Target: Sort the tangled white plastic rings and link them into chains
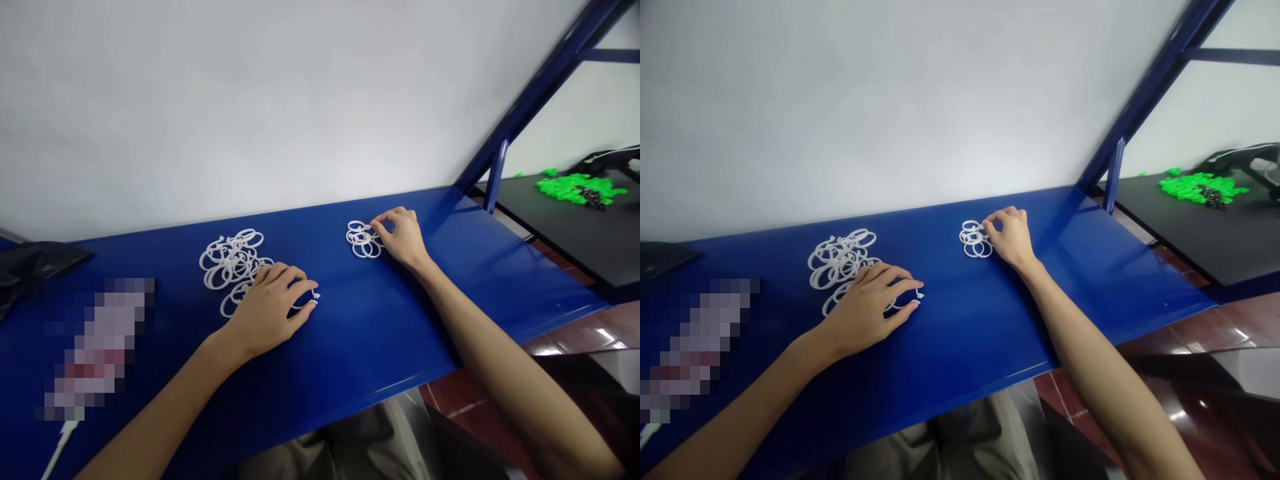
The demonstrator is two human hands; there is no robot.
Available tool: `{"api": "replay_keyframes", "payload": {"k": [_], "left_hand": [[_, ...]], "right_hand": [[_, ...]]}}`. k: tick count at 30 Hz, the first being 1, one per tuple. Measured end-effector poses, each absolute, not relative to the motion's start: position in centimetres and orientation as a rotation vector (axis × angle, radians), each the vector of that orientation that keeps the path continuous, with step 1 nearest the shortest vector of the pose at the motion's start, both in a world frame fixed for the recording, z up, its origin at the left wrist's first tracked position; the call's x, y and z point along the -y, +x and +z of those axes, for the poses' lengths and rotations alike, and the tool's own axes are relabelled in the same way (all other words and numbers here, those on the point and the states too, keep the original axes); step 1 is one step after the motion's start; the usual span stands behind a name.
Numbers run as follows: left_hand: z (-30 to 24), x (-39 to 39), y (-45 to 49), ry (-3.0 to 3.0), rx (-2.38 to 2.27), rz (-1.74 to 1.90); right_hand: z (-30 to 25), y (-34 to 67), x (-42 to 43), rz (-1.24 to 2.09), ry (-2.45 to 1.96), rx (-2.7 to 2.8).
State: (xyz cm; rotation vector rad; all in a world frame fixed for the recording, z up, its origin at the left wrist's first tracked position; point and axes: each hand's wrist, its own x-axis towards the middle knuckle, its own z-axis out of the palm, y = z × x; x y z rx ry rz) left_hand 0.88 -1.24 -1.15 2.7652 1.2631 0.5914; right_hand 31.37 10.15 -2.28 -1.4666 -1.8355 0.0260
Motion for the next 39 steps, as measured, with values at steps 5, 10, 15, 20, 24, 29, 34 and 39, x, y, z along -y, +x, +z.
{"api": "replay_keyframes", "payload": {"k": [5, 10, 15, 20, 24, 29, 34, 39], "left_hand": [[-0.9, 1.3, 1.4, 2.717, -1.253, 0.738], [-0.6, 1.3, 1.6, 2.585, -1.290, 0.994], [-0.4, 1.4, 1.9, 2.430, -1.269, 1.155], [-0.4, 1.4, 2.1, 2.330, -1.365, 1.210], [-0.6, 1.3, 2.0, 2.372, -1.436, 1.237], [-0.3, 1.4, 1.9, 2.322, -1.397, 1.261], [0.0, 1.3, 1.7, 2.161, -1.351, 1.133], [0.2, 1.2, 1.3, 1.996, -1.347, 0.937]], "right_hand": [[-0.8, 29.5, -7.5, -0.083, -1.352, 1.833], [0.5, 26.3, -4.0, 0.163, -0.995, 2.094], [0.4, 24.2, -1.9, 0.442, -0.771, 2.323], [-0.4, 23.1, -0.7, 0.540, -0.804, 2.283], [-0.8, 22.4, -0.2, 0.520, -0.821, 2.304], [-1.0, 22.4, -0.5, 0.470, -0.804, 2.252], [-0.8, 22.7, -0.6, 0.297, -0.688, 2.409], [-0.6, 22.9, -0.4, 0.116, -0.606, 2.493]]}}
